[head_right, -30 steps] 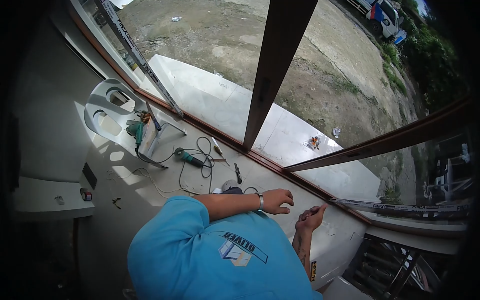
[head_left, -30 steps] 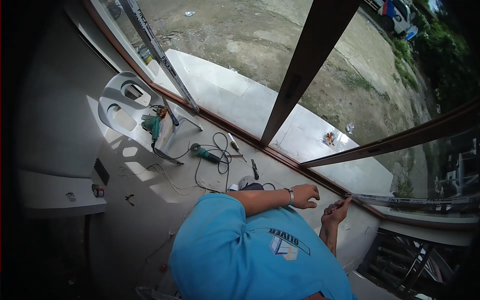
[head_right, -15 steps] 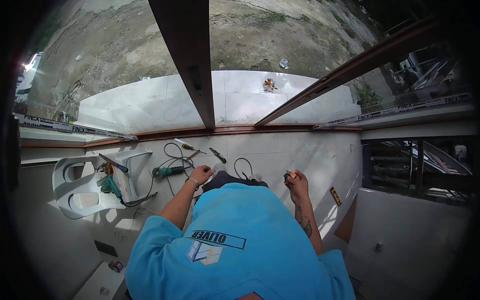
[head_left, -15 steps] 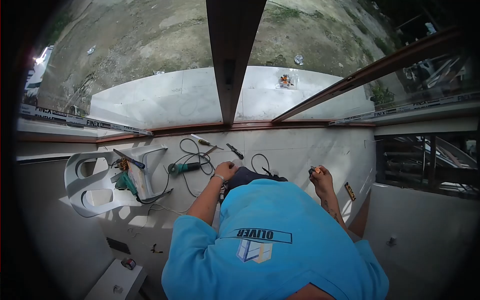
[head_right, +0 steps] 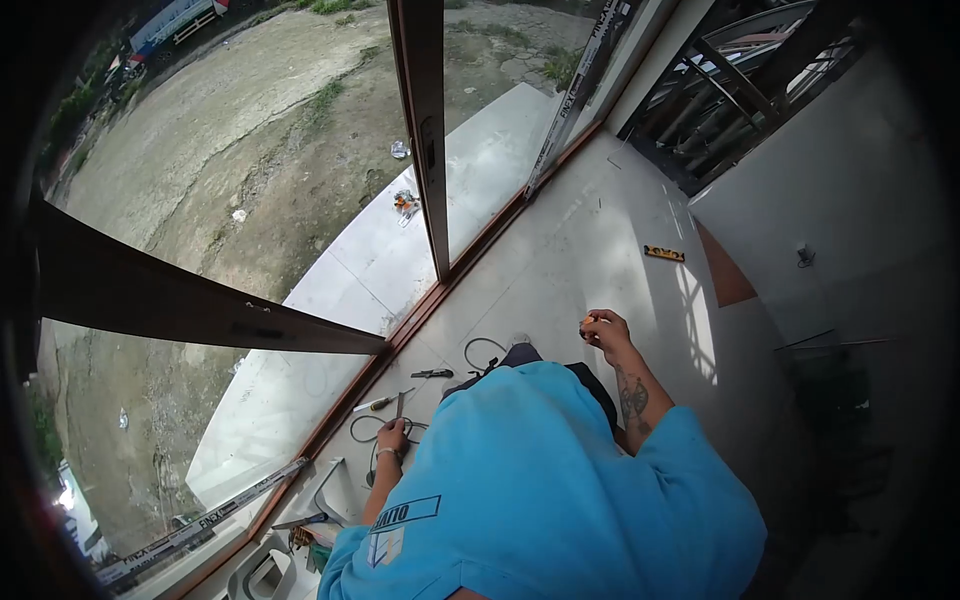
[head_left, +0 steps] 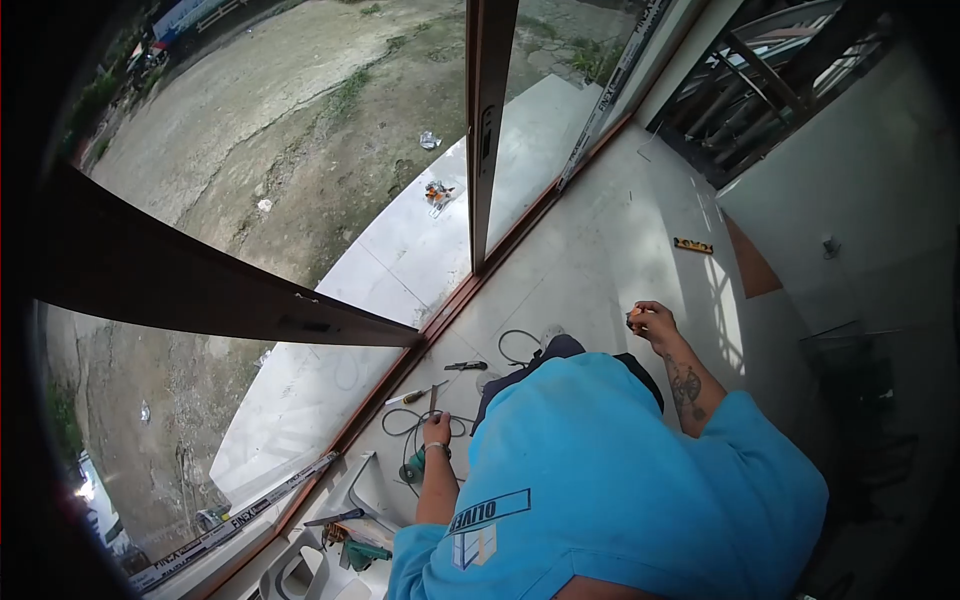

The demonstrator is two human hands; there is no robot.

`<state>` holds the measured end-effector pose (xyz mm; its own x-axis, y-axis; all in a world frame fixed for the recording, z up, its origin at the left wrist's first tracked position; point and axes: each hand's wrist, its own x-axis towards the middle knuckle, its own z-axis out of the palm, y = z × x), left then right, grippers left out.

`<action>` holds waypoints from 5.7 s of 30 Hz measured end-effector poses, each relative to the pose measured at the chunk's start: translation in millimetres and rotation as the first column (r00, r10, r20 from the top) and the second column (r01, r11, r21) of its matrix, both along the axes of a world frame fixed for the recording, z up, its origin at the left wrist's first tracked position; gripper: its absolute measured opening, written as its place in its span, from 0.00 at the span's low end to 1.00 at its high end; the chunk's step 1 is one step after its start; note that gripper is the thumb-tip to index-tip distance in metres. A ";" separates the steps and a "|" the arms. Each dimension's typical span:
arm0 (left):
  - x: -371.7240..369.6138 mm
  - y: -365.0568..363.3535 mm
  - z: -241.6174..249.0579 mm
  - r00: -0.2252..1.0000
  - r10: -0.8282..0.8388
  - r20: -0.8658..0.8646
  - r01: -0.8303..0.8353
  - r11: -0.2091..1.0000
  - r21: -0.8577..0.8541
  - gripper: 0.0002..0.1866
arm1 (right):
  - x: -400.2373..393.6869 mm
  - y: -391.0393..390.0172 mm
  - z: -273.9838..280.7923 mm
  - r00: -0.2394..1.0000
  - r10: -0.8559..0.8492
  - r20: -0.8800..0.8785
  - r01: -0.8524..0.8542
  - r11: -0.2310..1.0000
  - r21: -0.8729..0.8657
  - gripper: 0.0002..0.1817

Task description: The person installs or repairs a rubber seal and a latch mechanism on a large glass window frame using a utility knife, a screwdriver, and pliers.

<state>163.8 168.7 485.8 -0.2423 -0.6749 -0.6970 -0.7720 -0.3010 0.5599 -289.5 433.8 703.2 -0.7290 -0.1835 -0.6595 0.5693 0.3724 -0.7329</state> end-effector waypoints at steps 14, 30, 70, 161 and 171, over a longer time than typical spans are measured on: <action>-388.4 -79.9 284.6 0.753 -0.270 -0.600 -0.219 0.757 -0.616 0.26 | -75.0 112.1 -69.5 0.965 -0.189 0.183 0.166 0.977 0.134 0.05; -533.7 -136.4 360.1 0.872 0.026 -0.488 -0.487 -0.035 -0.873 0.46 | -243.9 190.8 -117.6 0.950 -0.252 0.182 0.232 0.964 0.129 0.03; -343.2 -142.4 363.1 0.816 0.578 -0.018 0.301 -0.451 -0.841 0.26 | -268.1 161.6 -99.7 0.975 0.050 0.218 -0.118 0.942 0.315 0.28; -375.6 250.4 78.4 0.839 0.538 0.085 -0.544 0.835 0.081 0.11 | -138.8 -19.8 -105.7 -0.556 0.782 -0.281 -0.794 -0.600 -0.097 0.17; -462.8 212.1 289.7 0.958 -0.246 -0.146 0.162 0.888 -0.431 0.08 | -197.8 -63.8 11.2 -0.146 0.986 0.082 -0.709 -0.046 -0.703 0.23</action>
